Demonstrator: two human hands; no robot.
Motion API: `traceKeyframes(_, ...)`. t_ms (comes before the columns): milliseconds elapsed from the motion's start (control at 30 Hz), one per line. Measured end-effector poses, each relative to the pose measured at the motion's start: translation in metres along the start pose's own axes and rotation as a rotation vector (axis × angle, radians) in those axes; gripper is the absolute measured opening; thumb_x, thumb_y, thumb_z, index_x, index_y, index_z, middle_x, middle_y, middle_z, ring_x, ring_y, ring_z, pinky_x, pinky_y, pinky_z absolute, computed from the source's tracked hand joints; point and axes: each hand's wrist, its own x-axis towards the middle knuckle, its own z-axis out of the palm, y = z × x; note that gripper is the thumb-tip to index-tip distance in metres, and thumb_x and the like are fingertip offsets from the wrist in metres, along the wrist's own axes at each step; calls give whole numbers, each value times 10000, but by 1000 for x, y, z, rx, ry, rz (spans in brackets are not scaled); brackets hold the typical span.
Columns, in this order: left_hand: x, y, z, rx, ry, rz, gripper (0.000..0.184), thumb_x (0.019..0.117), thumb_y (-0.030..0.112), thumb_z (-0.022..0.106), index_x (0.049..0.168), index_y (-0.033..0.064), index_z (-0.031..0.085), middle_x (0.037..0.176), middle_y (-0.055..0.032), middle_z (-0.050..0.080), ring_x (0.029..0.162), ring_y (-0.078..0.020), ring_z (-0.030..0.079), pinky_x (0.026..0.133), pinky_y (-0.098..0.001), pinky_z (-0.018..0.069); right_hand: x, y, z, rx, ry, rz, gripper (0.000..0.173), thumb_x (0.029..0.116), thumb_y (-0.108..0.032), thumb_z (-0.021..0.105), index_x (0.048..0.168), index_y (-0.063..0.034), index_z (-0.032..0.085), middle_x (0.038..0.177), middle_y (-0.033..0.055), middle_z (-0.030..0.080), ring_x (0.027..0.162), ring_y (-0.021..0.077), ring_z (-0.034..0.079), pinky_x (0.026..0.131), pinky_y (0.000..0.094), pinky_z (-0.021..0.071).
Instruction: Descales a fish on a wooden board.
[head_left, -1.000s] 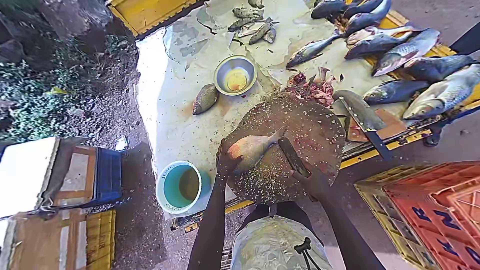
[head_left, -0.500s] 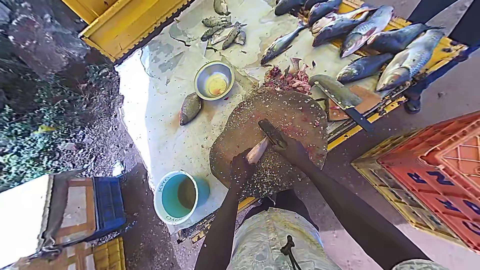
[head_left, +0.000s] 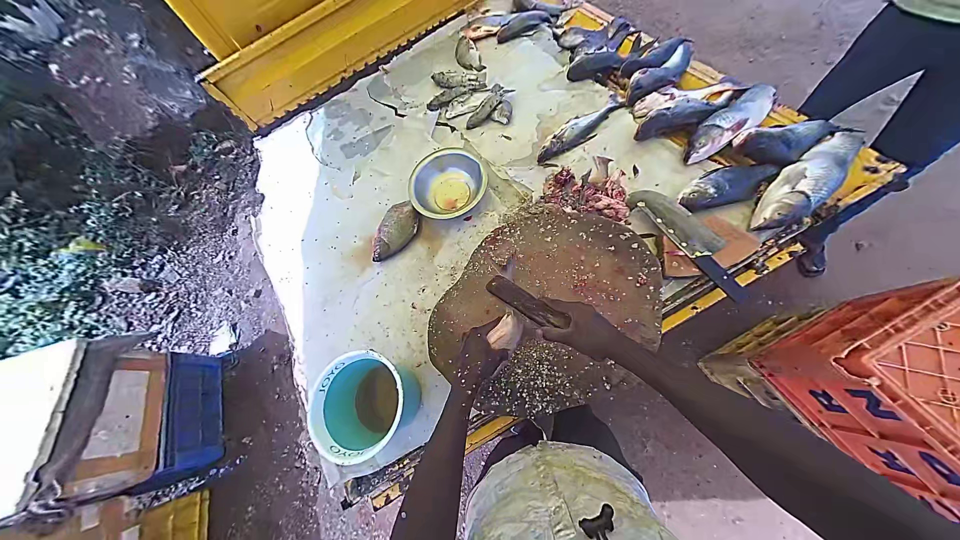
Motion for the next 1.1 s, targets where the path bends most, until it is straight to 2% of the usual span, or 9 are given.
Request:
traceKeyframes(100, -14, 1, 6, -6, -35, -29, 673, 793, 331, 830, 1427, 268, 614, 1295, -93, 695, 1220, -291, 640, 1052, -544, 489, 6, 0, -10, 4, -78, 8, 538, 929, -427, 765, 1427, -275, 630, 1081, 96, 733, 825, 198, 673, 718, 437, 549)
traceKeyframes(200, -4, 16, 2, 25, 3, -19, 648, 798, 322, 805, 1417, 349, 615, 1289, -71, 704, 1214, -286, 644, 1041, -552, 487, 24, -10, -29, -209, -88, 63, 517, 953, -439, 724, 1410, -229, 604, 1091, 131, 726, 939, 280, 705, 846, 554, 565)
traceKeyframes(300, -14, 15, 7, 36, -14, -37, 640, 831, 323, 789, 1439, 363, 592, 1299, -82, 698, 1222, -304, 640, 1045, -563, 483, 15, 5, -36, -9, -141, 122, 496, 952, -372, 747, 1425, -276, 633, 919, 65, 693, 597, 114, 518, 541, 310, 449)
traceKeyframes(400, -12, 25, 8, 71, -22, -20, 630, 846, 302, 765, 1445, 373, 583, 1296, -76, 699, 1221, -307, 638, 1042, -554, 485, 13, 0, -40, -267, -83, 144, 512, 939, -422, 748, 1401, -241, 621, 1085, 125, 736, 895, 260, 710, 808, 541, 578)
traceKeyframes(500, -13, 22, 9, 75, -26, 4, 610, 852, 299, 763, 1431, 390, 593, 1266, -80, 713, 1187, -312, 657, 1013, -568, 497, 2, 8, -37, -6, -130, 168, 524, 960, -420, 720, 1459, -320, 596, 807, 57, 626, 507, 100, 444, 458, 278, 391)
traceKeyframes(633, -14, 24, 12, 80, -25, -22, 595, 853, 316, 765, 1423, 369, 603, 1286, -80, 702, 1214, -313, 638, 1031, -570, 484, -5, 20, -7, -13, 11, 196, 512, 944, -427, 746, 1406, -252, 613, 970, 125, 715, 709, 217, 658, 652, 469, 564)
traceKeyframes(767, 4, -8, -1, -60, -97, 79, 634, 785, 292, 850, 1385, 267, 648, 1233, -98, 720, 1153, -275, 671, 1014, -537, 509, -26, 17, -8, 507, -159, 175, 433, 1038, -312, 624, 1456, -208, 586, 629, 0, 487, 401, 43, 374, 375, 196, 345)
traceKeyframes(900, 40, -56, -19, -24, -52, 17, 970, 801, 542, 832, 1589, 188, 390, 1427, -185, 596, 1324, -347, 567, 1111, -590, 435, -29, 43, -11, -25, 251, 339, 604, 972, -497, 684, 1494, -232, 536, 1107, 220, 701, 943, 402, 676, 821, 646, 524)
traceKeyframes(1100, 38, -34, 68, 410, 364, -94, 1262, 748, 949, 451, 1638, 85, 222, 1634, -315, 258, 1519, -453, 278, 1239, -590, 203, -86, 115, 60, -145, 437, 488, 839, 987, -513, 640, 1638, -126, 281, 1330, 264, 645, 1176, 455, 654, 1003, 652, 487)
